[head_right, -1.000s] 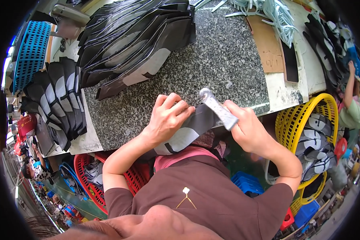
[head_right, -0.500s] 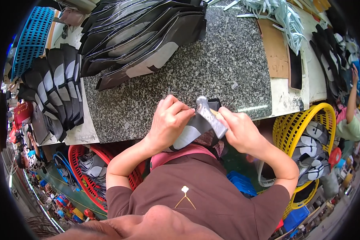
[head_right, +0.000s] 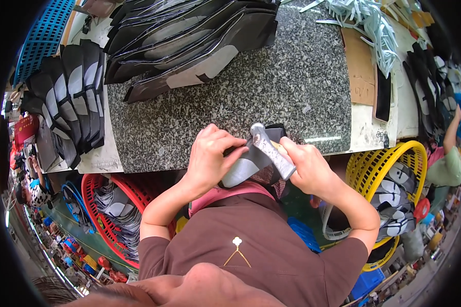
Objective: Hammering and assembling shoe upper components at a manufacturing workstation.
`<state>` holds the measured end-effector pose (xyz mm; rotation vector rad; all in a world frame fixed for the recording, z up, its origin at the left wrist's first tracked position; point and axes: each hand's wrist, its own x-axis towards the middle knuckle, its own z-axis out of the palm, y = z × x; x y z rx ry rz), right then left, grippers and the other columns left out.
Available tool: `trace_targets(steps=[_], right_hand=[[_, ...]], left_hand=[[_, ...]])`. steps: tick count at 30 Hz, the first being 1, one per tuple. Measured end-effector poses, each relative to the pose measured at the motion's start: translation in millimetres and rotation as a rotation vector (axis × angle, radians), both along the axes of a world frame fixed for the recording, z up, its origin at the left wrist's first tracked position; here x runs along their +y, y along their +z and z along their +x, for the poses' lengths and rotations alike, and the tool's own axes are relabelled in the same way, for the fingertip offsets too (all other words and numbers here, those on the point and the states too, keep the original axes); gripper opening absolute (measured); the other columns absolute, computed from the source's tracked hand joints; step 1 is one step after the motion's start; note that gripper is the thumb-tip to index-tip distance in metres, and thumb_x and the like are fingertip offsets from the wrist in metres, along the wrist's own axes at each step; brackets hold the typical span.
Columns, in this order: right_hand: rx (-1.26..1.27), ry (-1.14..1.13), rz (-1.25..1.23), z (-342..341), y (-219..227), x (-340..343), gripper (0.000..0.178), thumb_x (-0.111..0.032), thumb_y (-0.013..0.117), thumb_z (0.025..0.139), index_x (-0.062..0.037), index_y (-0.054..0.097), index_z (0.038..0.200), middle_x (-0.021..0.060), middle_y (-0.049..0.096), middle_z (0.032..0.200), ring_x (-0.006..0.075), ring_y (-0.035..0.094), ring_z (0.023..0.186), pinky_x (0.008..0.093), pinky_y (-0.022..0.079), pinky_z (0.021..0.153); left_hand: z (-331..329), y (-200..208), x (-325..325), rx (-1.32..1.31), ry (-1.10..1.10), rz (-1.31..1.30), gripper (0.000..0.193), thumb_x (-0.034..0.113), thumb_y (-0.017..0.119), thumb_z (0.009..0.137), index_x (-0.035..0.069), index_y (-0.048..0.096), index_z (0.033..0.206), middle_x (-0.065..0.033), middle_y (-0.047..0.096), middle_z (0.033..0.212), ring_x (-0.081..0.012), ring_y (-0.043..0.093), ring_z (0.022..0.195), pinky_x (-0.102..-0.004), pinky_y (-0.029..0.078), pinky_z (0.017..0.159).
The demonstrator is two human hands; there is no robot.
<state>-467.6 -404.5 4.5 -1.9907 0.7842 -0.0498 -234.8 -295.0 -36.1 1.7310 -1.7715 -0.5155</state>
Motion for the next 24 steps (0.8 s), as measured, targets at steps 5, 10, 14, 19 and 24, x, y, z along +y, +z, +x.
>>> trace_targets(steps=[5,10,14,19,24], right_hand=[[-0.028,0.017,0.046,4,8,-8,0.012,-0.002,0.056,0.091,0.0015,0.056,0.102,0.0235,0.058,0.078,0.0471,0.062,0.073,0.0469,0.047,0.062],[0.046,0.091,0.050,0,-1,0,0.018,0.004,0.060,0.090,0.0026,0.056,0.108,0.0262,0.059,0.083,0.0488,0.061,0.076,0.0458,0.049,0.066],[0.033,0.059,0.082,4,4,-8,0.014,0.003,0.060,0.089,0.0024,0.053,0.102,0.0237,0.057,0.079,0.0486,0.060,0.074,0.0451,0.046,0.061],[-0.067,0.052,-0.004,12,29,0,0.010,-0.005,0.057,0.094,0.0013,0.053,0.101,0.0271,0.061,0.078,0.0501,0.063,0.080,0.0539,0.047,0.066],[0.031,0.065,0.057,11,14,0,0.012,-0.006,0.056,0.096,0.0011,0.050,0.103,0.0261,0.061,0.076,0.0505,0.063,0.078,0.0518,0.047,0.065]], left_hand=[[-15,1,13,-0.190,-0.008,-0.088,0.023,0.008,0.075,0.077,0.005,0.077,0.100,-0.0044,0.067,0.091,-0.0244,0.059,0.088,-0.0381,0.050,0.075],[-8,0,12,-0.061,-0.002,-0.112,0.022,0.008,0.079,0.077,0.005,0.077,0.099,-0.0034,0.067,0.090,-0.0243,0.059,0.087,-0.0389,0.050,0.073],[-1,-2,19,0.054,0.009,-0.017,0.022,0.008,0.079,0.078,0.005,0.077,0.099,-0.0032,0.067,0.090,-0.0244,0.059,0.087,-0.0376,0.050,0.073],[-18,1,28,-0.240,-0.021,-0.100,0.023,0.007,0.070,0.077,0.002,0.075,0.100,-0.0050,0.064,0.094,-0.0255,0.057,0.091,-0.0373,0.050,0.074],[-19,-2,26,-0.275,-0.044,-0.102,0.021,0.006,0.070,0.078,0.002,0.074,0.098,-0.0053,0.062,0.095,-0.0252,0.056,0.091,-0.0364,0.050,0.074]])
